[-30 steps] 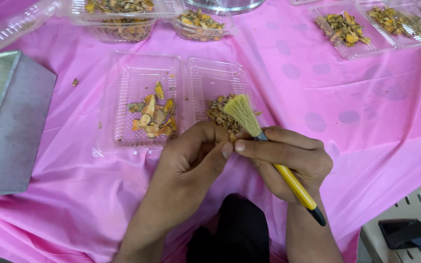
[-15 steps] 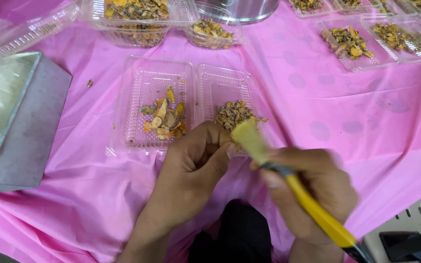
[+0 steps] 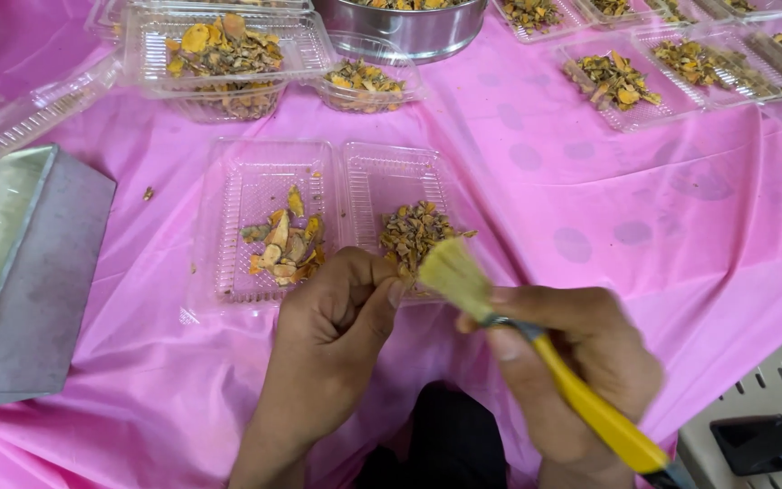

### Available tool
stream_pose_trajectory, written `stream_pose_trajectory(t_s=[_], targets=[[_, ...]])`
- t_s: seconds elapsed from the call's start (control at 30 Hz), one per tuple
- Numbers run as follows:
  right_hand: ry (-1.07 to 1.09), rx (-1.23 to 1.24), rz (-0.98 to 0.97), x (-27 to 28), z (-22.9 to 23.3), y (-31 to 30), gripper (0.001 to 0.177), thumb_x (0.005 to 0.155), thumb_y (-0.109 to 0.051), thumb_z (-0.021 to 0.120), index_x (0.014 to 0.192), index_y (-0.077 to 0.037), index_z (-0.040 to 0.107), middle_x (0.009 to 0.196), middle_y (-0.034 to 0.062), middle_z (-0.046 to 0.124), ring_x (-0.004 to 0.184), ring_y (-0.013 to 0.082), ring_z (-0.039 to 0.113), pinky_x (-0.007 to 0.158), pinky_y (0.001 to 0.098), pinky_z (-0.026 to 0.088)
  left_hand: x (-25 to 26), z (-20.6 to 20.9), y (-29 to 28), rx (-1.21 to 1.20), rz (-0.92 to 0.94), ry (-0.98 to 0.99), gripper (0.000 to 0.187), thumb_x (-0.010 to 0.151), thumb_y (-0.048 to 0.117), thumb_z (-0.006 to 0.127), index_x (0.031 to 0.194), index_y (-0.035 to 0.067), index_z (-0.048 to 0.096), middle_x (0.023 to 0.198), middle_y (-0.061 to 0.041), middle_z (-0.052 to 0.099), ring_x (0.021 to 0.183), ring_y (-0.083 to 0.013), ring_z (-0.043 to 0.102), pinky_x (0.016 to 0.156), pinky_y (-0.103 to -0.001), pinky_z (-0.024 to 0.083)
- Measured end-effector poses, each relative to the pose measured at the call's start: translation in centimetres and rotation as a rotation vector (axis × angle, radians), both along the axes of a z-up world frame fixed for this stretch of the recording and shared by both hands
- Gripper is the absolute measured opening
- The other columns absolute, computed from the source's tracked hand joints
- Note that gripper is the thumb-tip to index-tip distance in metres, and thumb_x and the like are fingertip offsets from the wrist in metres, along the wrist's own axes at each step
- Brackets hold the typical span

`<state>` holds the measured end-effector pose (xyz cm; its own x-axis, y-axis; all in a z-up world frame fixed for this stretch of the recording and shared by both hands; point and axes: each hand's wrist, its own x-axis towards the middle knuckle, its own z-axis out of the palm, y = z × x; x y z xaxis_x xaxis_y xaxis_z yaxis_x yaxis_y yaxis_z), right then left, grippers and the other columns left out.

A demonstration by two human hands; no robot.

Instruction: Sorting dried herbs or flower petals into plastic containers using a brush and hands.

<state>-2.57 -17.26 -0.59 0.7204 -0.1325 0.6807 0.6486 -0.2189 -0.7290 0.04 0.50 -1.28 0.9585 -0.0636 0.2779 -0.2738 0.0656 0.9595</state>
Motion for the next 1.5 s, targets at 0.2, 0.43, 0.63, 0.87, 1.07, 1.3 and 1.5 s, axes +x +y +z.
stream_pose_trajectory(t_s=[0.2, 0.43, 0.63, 0.87, 1.07, 1.3, 1.5], targets=[[0.022, -0.256, 0.089, 0.2, 1.9, -1.8, 0.008, 0.083, -0.009, 0.063, 0.085, -0.003, 0.068, 0.071, 0.0035, 0.07, 0.038, 0.0059, 0.039, 0.04, 0.0211, 0.033, -0.5, 0.4, 0.1, 0.013, 0.022, -0.016, 0.017, 0.103, 0.008, 0.059, 0.086, 0.01, 0.058, 0.064, 0.008, 0.038, 0.056, -0.0031, 0.031, 0.049, -0.023, 0.026], [-0.183, -0.334, 0.152, 3.1, 0.8, -0.1, 0.02, 0.092, 0.0, 0.071, 0.112, -0.001, 0.068, 0.104, 0.0169, 0.075, 0.091, 0.0261, 0.079, 0.083, 0.0258, 0.064, -0.9, 0.8, -0.6, -0.047, -0.118, 0.002, 0.014, 0.102, 0.009, 0.059, 0.089, 0.009, 0.059, 0.069, 0.006, 0.043, 0.06, -0.0053, 0.036, 0.052, -0.024, 0.03], [-0.281, -0.295, 0.261, 3.9, 0.3, -0.2, 0.019, 0.094, -0.003, 0.07, 0.113, 0.003, 0.069, 0.1, 0.0144, 0.072, 0.074, 0.0226, 0.065, 0.086, 0.0354, 0.059, -0.9, 1.1, -0.8, -0.11, -0.131, 0.001, 0.021, 0.101, 0.013, 0.055, 0.08, 0.011, 0.053, 0.071, 0.003, 0.045, 0.066, -0.0087, 0.037, 0.06, -0.026, 0.032], [-0.018, -0.143, 0.267, 3.7, 0.8, -0.6, 0.014, 0.096, -0.012, 0.065, 0.103, -0.001, 0.07, 0.093, 0.0123, 0.076, 0.082, 0.0204, 0.074, 0.078, 0.0259, 0.061, -1.9, 1.4, -1.7, 0.164, 0.062, -0.087, 0.006, 0.101, 0.009, 0.058, 0.098, 0.009, 0.064, 0.067, 0.007, 0.039, 0.055, -0.0029, 0.031, 0.047, -0.022, 0.026], [0.059, -0.112, 0.254, 3.3, 0.5, -0.4, 0.011, 0.092, -0.006, 0.07, 0.101, 0.0, 0.072, 0.096, 0.0126, 0.076, 0.084, 0.0172, 0.076, 0.08, 0.0228, 0.062, -1.7, 1.4, -1.9, 0.245, 0.049, -0.096, 0.012, 0.096, 0.003, 0.063, 0.09, 0.012, 0.061, 0.066, 0.006, 0.045, 0.054, -0.0017, 0.034, 0.046, -0.02, 0.032], [-0.083, -0.046, -0.014, 1.2, 0.7, -0.1, 0.038, 0.092, -0.011, 0.063, 0.122, 0.01, 0.052, 0.093, 0.0185, 0.073, 0.08, 0.0212, 0.073, 0.08, 0.0263, 0.057, -0.8, 0.7, -1.6, -0.022, -0.024, -0.058, 0.026, 0.096, -0.008, 0.056, 0.082, 0.013, 0.048, 0.068, 0.005, 0.035, 0.056, -0.0016, 0.029, 0.047, -0.022, 0.022], [-0.025, -0.391, 0.169, 0.4, 2.2, -0.8, 0.01, 0.084, -0.003, 0.068, 0.092, -0.002, 0.072, 0.064, 0.002, 0.065, 0.046, 0.0101, 0.055, 0.052, 0.0202, 0.05, -0.6, 0.6, -1.2, -0.062, -0.043, -0.058, 0.024, 0.096, -0.007, 0.055, 0.085, 0.014, 0.049, 0.071, 0.006, 0.036, 0.06, 0.0, 0.031, 0.049, -0.02, 0.026]])
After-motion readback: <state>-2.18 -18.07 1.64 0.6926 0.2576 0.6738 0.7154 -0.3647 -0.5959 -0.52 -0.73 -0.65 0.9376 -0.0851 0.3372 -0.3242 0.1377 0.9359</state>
